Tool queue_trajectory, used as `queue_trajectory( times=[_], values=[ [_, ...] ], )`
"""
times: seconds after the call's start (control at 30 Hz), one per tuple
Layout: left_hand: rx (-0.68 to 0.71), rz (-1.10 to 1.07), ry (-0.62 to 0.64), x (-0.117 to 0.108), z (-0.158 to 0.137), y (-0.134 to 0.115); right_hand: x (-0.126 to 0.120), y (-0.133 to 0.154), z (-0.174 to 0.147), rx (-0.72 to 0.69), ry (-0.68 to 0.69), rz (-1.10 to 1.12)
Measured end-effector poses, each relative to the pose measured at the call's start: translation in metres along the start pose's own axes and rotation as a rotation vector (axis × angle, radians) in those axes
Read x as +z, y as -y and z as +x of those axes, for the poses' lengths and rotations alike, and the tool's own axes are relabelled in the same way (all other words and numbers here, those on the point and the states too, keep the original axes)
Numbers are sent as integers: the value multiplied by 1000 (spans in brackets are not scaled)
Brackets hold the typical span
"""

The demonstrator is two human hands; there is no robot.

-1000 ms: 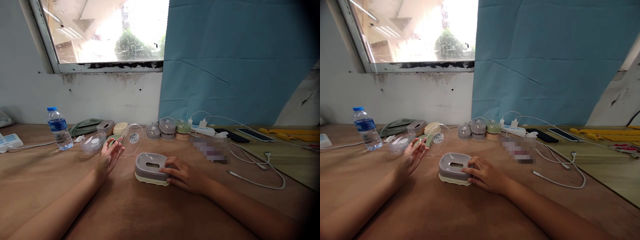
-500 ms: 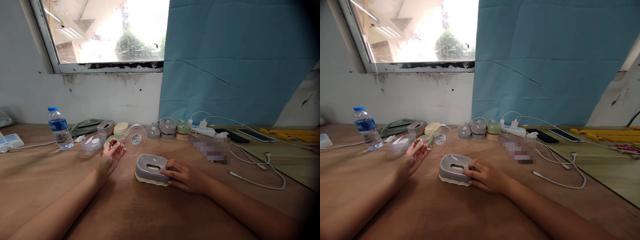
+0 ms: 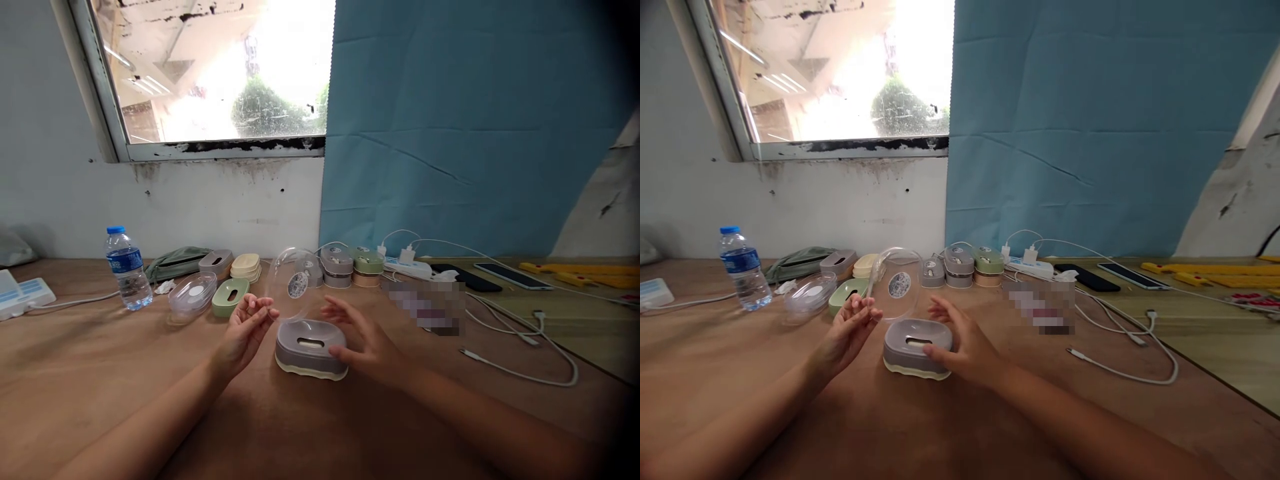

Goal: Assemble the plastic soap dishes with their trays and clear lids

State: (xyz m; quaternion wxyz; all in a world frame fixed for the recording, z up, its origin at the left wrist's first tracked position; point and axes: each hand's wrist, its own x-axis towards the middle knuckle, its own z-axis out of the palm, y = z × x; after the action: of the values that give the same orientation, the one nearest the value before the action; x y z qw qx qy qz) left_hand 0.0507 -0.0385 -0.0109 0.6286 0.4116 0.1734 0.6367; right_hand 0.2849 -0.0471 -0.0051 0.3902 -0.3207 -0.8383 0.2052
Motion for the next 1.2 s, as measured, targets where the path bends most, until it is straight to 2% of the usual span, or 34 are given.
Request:
queue_trajectory(
  times=[0.1, 0.17, 0.23, 0.3, 0.37, 0.5, 0.57, 0.67, 0.93, 1.2],
  values=[
    [58, 203, 111, 8, -7, 6, 24, 14, 15, 196, -19, 330],
    [84, 335, 159, 13, -12, 10, 37, 19, 27, 291, -101, 436],
    [113, 428, 168, 17, -16, 13, 42, 21, 37, 328, -171, 504],
    [178, 534, 185, 18, -18, 13, 39, 19, 43, 306, -206, 530],
    [267, 741, 259, 16, -18, 11, 29, 12, 42, 256, -232, 504],
    [378, 1269, 528, 5, -12, 7, 6, -8, 24, 208, -264, 422],
    [389, 1406, 657, -1, -9, 10, 0, -18, 11, 222, -268, 414],
    [399, 1500, 752, -5, -7, 15, -1, -31, -2, 265, -286, 432],
    [518, 1612, 835, -4, -10, 15, 8, -45, -7, 281, -252, 364],
    [593, 1671, 838, -3, -11, 20, 11, -46, -9, 234, -258, 390]
  ],
)
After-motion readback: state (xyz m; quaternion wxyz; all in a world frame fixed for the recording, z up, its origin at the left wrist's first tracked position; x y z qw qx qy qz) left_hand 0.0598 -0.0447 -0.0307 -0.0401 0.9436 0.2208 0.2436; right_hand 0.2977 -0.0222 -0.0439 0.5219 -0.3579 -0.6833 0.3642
